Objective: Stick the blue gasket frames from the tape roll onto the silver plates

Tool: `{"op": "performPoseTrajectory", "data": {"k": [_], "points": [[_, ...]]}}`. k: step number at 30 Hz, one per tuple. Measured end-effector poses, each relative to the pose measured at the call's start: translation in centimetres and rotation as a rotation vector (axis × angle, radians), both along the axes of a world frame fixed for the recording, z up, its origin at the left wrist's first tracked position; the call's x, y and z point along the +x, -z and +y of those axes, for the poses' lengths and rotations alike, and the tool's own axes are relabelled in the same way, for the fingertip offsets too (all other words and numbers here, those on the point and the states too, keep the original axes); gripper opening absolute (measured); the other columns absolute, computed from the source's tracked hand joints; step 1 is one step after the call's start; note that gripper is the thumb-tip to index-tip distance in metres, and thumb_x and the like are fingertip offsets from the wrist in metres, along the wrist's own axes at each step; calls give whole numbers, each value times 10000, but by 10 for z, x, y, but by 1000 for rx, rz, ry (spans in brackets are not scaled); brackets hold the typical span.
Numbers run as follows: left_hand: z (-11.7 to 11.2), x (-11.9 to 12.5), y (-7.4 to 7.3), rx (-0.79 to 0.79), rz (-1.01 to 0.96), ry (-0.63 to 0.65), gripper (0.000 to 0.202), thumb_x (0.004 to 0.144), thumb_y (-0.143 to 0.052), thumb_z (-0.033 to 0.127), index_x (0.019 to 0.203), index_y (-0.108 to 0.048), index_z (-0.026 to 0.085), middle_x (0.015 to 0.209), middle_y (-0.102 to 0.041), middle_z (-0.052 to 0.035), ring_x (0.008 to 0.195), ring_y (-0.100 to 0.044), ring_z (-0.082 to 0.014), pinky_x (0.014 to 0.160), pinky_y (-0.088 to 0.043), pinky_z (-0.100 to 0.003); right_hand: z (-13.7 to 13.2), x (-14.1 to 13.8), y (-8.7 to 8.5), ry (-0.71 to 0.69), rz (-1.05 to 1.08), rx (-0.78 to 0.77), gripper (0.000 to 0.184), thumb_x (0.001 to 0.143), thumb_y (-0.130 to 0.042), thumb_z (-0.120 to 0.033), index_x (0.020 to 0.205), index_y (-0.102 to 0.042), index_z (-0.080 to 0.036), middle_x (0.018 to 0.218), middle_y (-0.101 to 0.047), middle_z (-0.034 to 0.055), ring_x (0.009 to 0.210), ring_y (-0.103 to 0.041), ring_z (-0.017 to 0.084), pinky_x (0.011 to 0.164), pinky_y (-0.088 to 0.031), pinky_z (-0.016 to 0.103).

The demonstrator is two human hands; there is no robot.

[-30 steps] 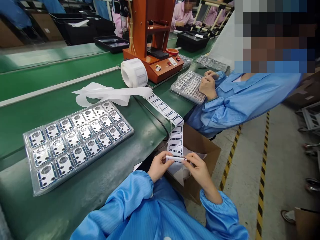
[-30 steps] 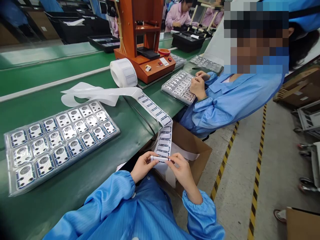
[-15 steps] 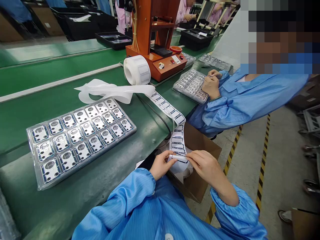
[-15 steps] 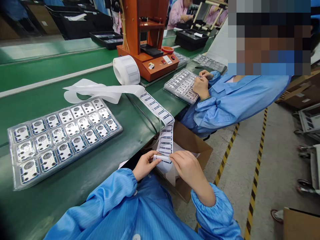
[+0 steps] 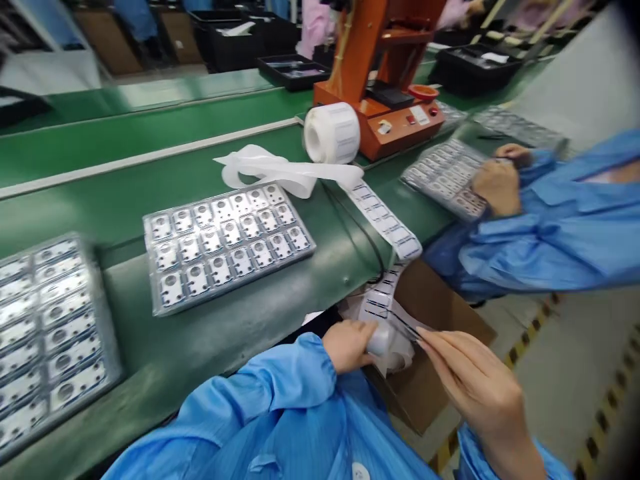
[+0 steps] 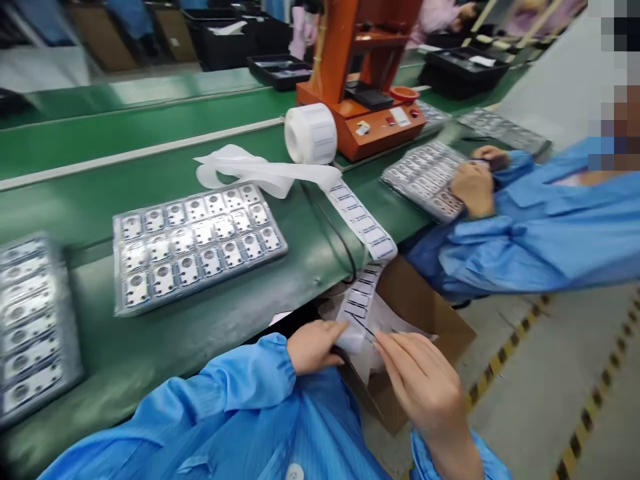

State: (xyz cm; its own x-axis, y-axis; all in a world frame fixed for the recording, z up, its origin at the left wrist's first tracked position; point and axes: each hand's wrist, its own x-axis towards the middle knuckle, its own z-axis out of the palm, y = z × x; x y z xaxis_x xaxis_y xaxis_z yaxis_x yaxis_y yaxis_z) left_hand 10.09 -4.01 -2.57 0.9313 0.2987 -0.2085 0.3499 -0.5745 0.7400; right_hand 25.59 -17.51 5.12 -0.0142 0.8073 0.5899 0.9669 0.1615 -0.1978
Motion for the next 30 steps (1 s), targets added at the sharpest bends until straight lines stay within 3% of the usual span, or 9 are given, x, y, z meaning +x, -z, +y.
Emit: {"op": "performPoseTrajectory", "data": {"k": [4, 7, 9, 12, 16, 18, 20, 25, 30], "points": [[-7, -54, -62, 283, 159, 139, 560, 852, -681, 453, 1308, -564, 150, 1174, -700, -150, 1034, -669, -319, 822, -532, -407, 15, -4, 10, 19, 39, 93, 407, 843, -696, -65, 1202, -664, -255, 916, -731, 56, 817, -688, 216, 806, -563, 384], [2, -98, -111, 370, 174, 132, 562, 846, -686, 473, 1311, -571, 179, 1115, -727, -112, 972, -687, -279, 765, -528, -356, 32, -9, 13, 45, 77, 176, 300, 839, -710, -78, 1083, -699, -252, 871, -735, 34, 791, -703, 212, 770, -580, 368], [26, -121, -136, 347, 145, 95, 512, 866, -665, 463, 1299, -594, 199, 1096, -742, -96, 958, -699, -251, 762, -520, -326, 45, -13, 14, 26, 106, 248, 249, 819, -727, -66, 1002, -719, -234, 832, -741, 13, 769, -716, 199, 730, -592, 334], [94, -142, -153, 250, 157, -113, 412, 920, -583, 446, 1274, -622, 240, 1116, -747, -45, 945, -696, -195, 801, -506, -290, 60, -23, 15, -7, 217, 329, 265, 782, -755, -42, 975, -732, -222, 832, -752, -4, 773, -733, 198, 709, -605, 318], [207, -160, -143, 368, 184, -609, 470, 941, -503, 414, 1335, -583, 172, 1233, -690, -89, 1056, -634, -208, 929, -476, -341, 66, -36, 17, -60, 389, 367, 308, 771, -752, -19, 1001, -741, -224, 871, -757, -3, 797, -738, 211, 747, -624, 361], [252, -169, -131, 496, 306, -719, 516, 900, -560, 431, 1359, -579, 195, 1299, -650, -98, 1193, -543, -266, 1012, -421, -391, 64, -40, 18, -97, 433, 367, 360, 762, -744, 15, 1029, -740, -226, 896, -757, -2, 816, -733, 205, 779, -621, 370], [281, -177, -119, 556, 426, -753, 647, 835, -630, 523, 1416, -536, 254, 1397, -577, -109, 1299, -427, -343, 1046, -380, -456, 61, -41, 18, -131, 459, 355, 406, 753, -731, 50, 1049, -738, -228, 926, -756, 0, 838, -727, 191, 800, -613, 358], [298, -184, -97, 571, 450, -748, 763, 774, -656, 636, 1446, -502, 309, 1419, -555, -117, 1304, -380, -398, 1031, -361, -531, 58, -41, 20, -164, 518, 318, 345, 764, -726, 42, 1005, -744, -205, 1013, -745, 31, 845, -715, 172, 778, -593, 323], [286, -183, -88, 655, 362, -751, 628, 835, -621, 559, 1379, -551, 253, 1439, -543, -78, 1337, -347, -333, 1067, -328, -458, 66, -43, 26, -111, 497, 355, 318, 760, -746, 11, 976, -749, -223, 913, -732, 15, 797, -697, 173, 706, -579, 313]]}}
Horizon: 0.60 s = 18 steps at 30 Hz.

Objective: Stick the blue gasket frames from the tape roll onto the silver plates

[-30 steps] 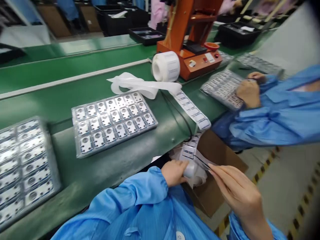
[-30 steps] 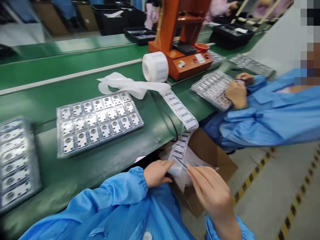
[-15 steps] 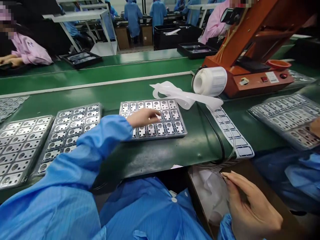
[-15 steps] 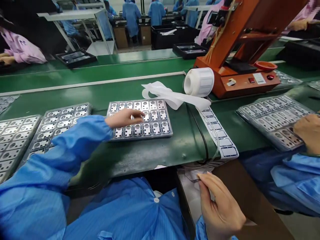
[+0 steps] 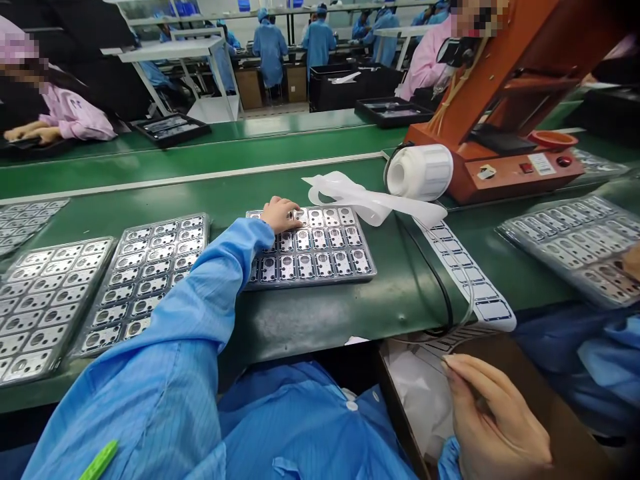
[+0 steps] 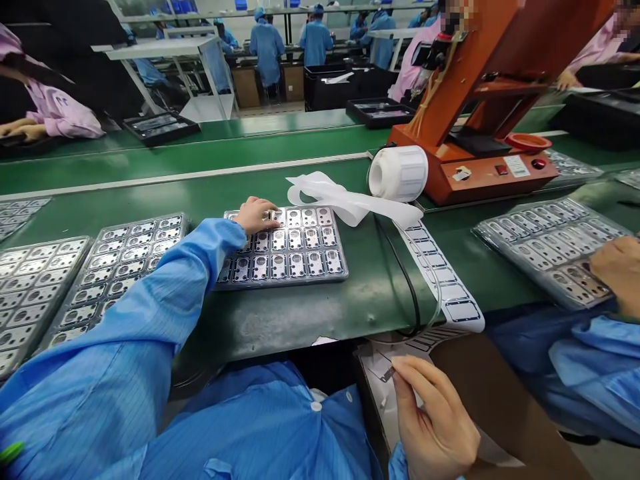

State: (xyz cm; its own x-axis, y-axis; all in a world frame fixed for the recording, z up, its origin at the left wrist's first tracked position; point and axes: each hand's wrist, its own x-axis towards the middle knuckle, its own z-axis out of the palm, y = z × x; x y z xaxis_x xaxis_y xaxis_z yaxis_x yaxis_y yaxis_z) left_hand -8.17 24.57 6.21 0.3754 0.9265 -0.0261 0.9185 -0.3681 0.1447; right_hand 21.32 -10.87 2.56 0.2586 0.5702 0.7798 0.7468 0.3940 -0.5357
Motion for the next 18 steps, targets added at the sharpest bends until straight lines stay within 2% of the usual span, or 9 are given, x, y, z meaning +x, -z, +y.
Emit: {"op": "performPoseTrajectory", "data": {"k": [2, 5, 8, 11, 14, 18], "points": [[-3, 1, 1, 20, -6, 14, 664, 853, -607, 540, 1432, -481, 241, 1462, -525, -69, 1355, -331, -309, 1078, -320, -436, 5, -2, 1, 12, -24, 2, 327, 758, -748, 12, 985, -746, -223, 888, -730, 11, 791, -694, 172, 721, -577, 314], [-1, 2, 1, 18, 9, -5, 787, 849, -606, 553, 1512, -363, 203, 1502, -480, -116, 1365, -319, -339, 1070, -321, -479, 10, -5, 1, -9, -58, -3, 327, 763, -742, 15, 1000, -736, -209, 888, -727, 18, 800, -694, 172, 751, -579, 317], [4, 3, -1, -14, 34, -12, 724, 842, -606, 571, 1448, -476, 197, 1476, -505, -139, 1332, -352, -373, 1044, -334, -520, 12, -8, 1, -31, -76, 7, 327, 770, -730, 23, 1006, -727, -203, 886, -724, 19, 794, -693, 168, 747, -584, 311], [4, 2, -1, -9, 34, 24, 609, 855, -588, 573, 1365, -569, 241, 1464, -524, -92, 1329, -360, -350, 1063, -318, -498, 12, -10, 2, -8, -88, 9, 309, 777, -727, 18, 998, -722, -197, 878, -723, 16, 791, -695, 161, 743, -584, 291], [1, -1, 2, 6, 24, 40, 608, 875, -555, 578, 1395, -537, 264, 1485, -504, -71, 1338, -358, -320, 1079, -304, -468, 11, -11, 3, 9, -89, -10, 273, 789, -728, -6, 982, -718, -198, 864, -725, 8, 774, -698, 153, 743, -584, 278], [3, -3, 2, -6, 29, 22, 736, 843, -579, 616, 1472, -442, 259, 1502, -478, -108, 1340, -356, -344, 1057, -319, -487, 14, -12, 4, -6, -103, -20, 240, 803, -725, -33, 973, -713, -202, 862, -729, 4, 767, -704, 149, 746, -588, 269]]}}
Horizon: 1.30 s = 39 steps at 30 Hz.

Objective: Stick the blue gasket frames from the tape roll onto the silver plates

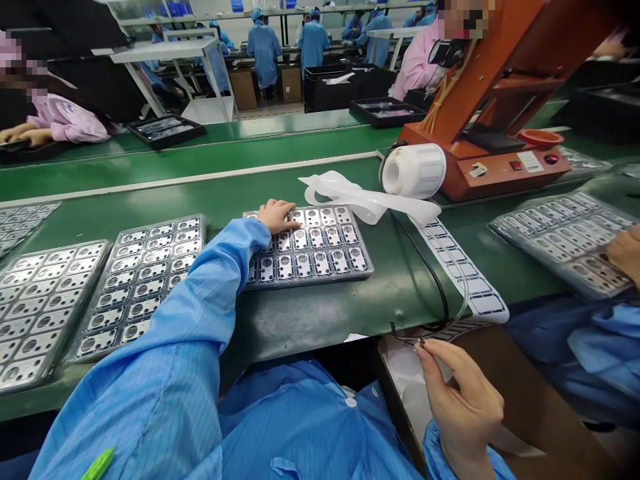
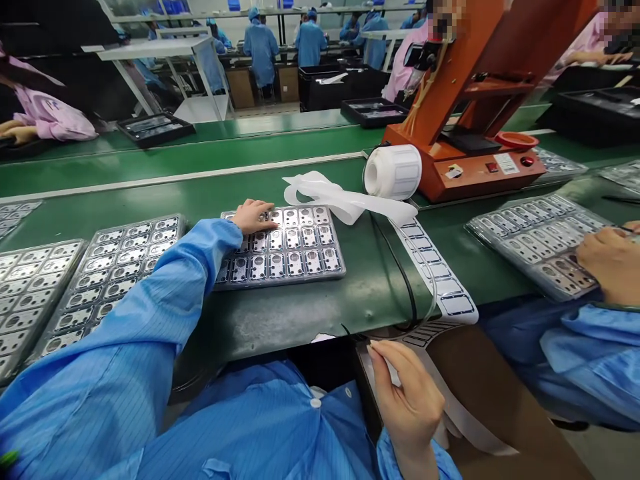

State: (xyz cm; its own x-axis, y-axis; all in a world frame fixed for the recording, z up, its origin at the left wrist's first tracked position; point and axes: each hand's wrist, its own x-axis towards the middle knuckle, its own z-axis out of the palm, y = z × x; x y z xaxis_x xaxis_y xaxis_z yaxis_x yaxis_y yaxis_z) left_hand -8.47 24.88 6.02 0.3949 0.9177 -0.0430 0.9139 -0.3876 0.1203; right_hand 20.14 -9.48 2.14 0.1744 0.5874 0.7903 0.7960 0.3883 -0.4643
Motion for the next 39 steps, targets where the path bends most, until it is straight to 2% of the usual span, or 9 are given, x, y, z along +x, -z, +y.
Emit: {"op": "performPoseTrajectory", "data": {"k": [3, 6, 10, 14, 18, 22, 25, 30, 39], "points": [[5, 3, -3, 6, 0, 11, 668, 817, -625, 597, 1382, -541, 251, 1443, -534, -117, 1329, -376, -358, 1065, -307, -507, 1, -1, 0, 3, 4, -3, 221, 812, -722, -50, 969, -710, -206, 858, -730, 3, 761, -707, 148, 745, -590, 268], [8, 8, -5, 41, -36, 25, 630, 808, -672, 511, 1349, -534, 220, 1376, -587, -117, 1294, -437, -338, 1067, -323, -487, 1, -1, 0, 25, 16, -11, 202, 820, -720, -71, 964, -710, -213, 851, -734, 1, 752, -709, 151, 732, -591, 269], [-5, 15, -10, 88, -202, -1, 461, 899, -576, 324, 1333, -490, 196, 1147, -689, -81, 1036, -609, -223, 937, -449, -372, 1, 0, 4, 25, 58, -52, 194, 820, -719, -83, 955, -715, -224, 849, -737, 1, 756, -711, 159, 732, -589, 275], [-59, 20, -28, 13, -698, -99, 227, 898, -574, 263, 1105, -599, 175, 976, -700, -65, 802, -630, -145, 723, -498, -283, 0, 0, 17, 41, 217, -135, 135, 816, -744, -138, 924, -732, -218, 847, -737, 13, 778, -704, 161, 757, -579, 281], [-150, 26, -37, -408, -975, -88, 250, 904, -583, 385, 1047, -585, 181, 806, -697, -43, 620, -619, -114, 474, -406, -202, 3, -9, 29, 51, 610, -309, 137, 809, -773, -275, 913, -738, -194, 809, -732, 28, 706, -689, 156, 689, -578, 282], [-224, 44, -10, -813, -1159, -106, 382, 861, -616, 523, 1012, -545, 179, 692, -655, -11, 542, -615, -107, 401, -360, -173, 8, -24, 32, -28, 892, -474, 227, 779, -797, -352, 926, -739, -188, 736, -719, 18, 648, -671, 143, 642, -568, 269], [-249, 60, 18, -967, -1267, -157, 465, 842, -617, 580, 1039, -539, 166, 679, -631, 6, 526, -593, -85, 418, -368, -163, 10, -34, 31, -78, 942, -565, 252, 764, -805, -380, 916, -741, -189, 719, -711, 15, 648, -667, 138, 642, -565, 261], [-254, 75, 45, -1017, -1312, -156, 513, 837, -619, 603, 1071, -565, 150, 752, -638, -13, 573, -613, -84, 448, -393, -167, 8, -43, 25, -106, 838, -650, 233, 790, -766, -394, 890, -745, -184, 713, -703, 24, 625, -660, 142, 600, -570, 260], [-254, 76, 51, -1016, -1324, -108, 460, 886, -587, 550, 1101, -588, 144, 749, -637, -17, 582, -633, -89, 449, -410, -163, 4, -49, 19, -127, 649, -691, 143, 841, -713, -341, 868, -747, -206, 776, -710, 21, 656, -648, 141, 635, -569, 274]]}}
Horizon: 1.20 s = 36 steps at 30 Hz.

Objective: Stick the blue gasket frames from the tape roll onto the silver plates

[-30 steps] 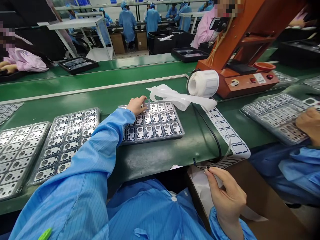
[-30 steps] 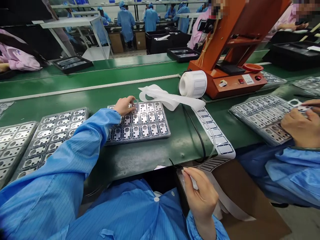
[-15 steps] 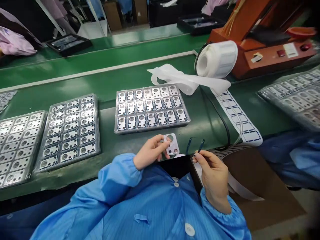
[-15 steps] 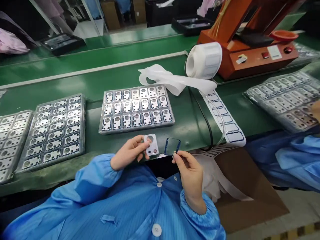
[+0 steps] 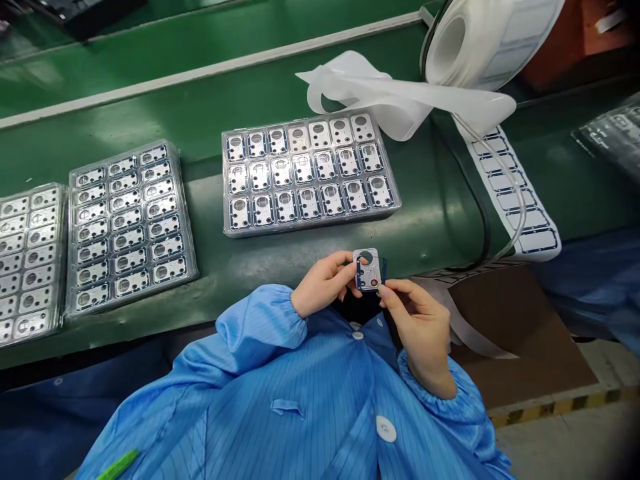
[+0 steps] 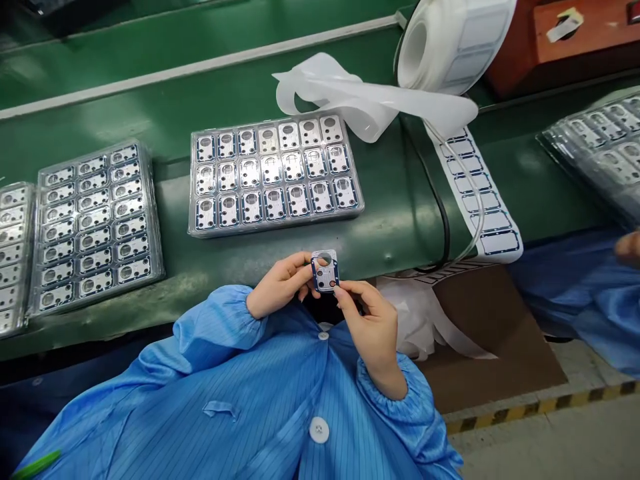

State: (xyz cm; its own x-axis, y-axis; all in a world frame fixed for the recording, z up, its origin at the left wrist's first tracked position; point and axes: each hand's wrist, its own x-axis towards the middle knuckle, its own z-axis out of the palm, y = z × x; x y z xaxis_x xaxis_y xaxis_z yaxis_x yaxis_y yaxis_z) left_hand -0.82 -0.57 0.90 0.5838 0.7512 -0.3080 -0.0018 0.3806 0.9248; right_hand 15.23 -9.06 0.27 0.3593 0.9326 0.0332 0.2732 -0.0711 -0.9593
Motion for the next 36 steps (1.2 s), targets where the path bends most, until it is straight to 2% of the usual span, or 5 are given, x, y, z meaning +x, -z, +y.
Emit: {"op": "performPoseTrajectory", "data": {"k": [6, 16, 25, 36], "points": [[0, 2, -2, -6, -22, 7, 381, 907, -582, 489, 1072, -568, 146, 761, -637, -12, 606, -647, -89, 457, -427, -159, -1, 1, 3, -5, -36, 4, 114, 853, -712, -327, 888, -747, -225, 807, -713, 14, 725, -663, 154, 723, -560, 304], [0, 1, -4, -5, -7, 17, 341, 930, -568, 449, 1087, -566, 145, 692, -633, -2, 580, -634, -86, 459, -416, -160, -2, 2, 4, -6, -103, 15, 134, 863, -705, -341, 899, -741, -217, 843, -710, 24, 719, -658, 158, 703, -563, 311], [-1, 1, 1, 31, 2, 8, 346, 931, -559, 450, 1102, -567, 149, 683, -635, -1, 568, -624, -88, 457, -422, -167, -3, 3, 3, -13, -91, 17, 127, 864, -705, -335, 902, -743, -219, 827, -712, 19, 719, -661, 154, 711, -557, 308], [-1, 2, 1, 19, -1, 2, 331, 930, -565, 424, 1106, -579, 144, 749, -648, -19, 615, -654, -92, 463, -436, -157, -1, 2, 2, -15, -156, 45, 118, 874, -688, -314, 900, -732, -207, 834, -713, 25, 742, -661, 159, 708, -545, 307]]}}
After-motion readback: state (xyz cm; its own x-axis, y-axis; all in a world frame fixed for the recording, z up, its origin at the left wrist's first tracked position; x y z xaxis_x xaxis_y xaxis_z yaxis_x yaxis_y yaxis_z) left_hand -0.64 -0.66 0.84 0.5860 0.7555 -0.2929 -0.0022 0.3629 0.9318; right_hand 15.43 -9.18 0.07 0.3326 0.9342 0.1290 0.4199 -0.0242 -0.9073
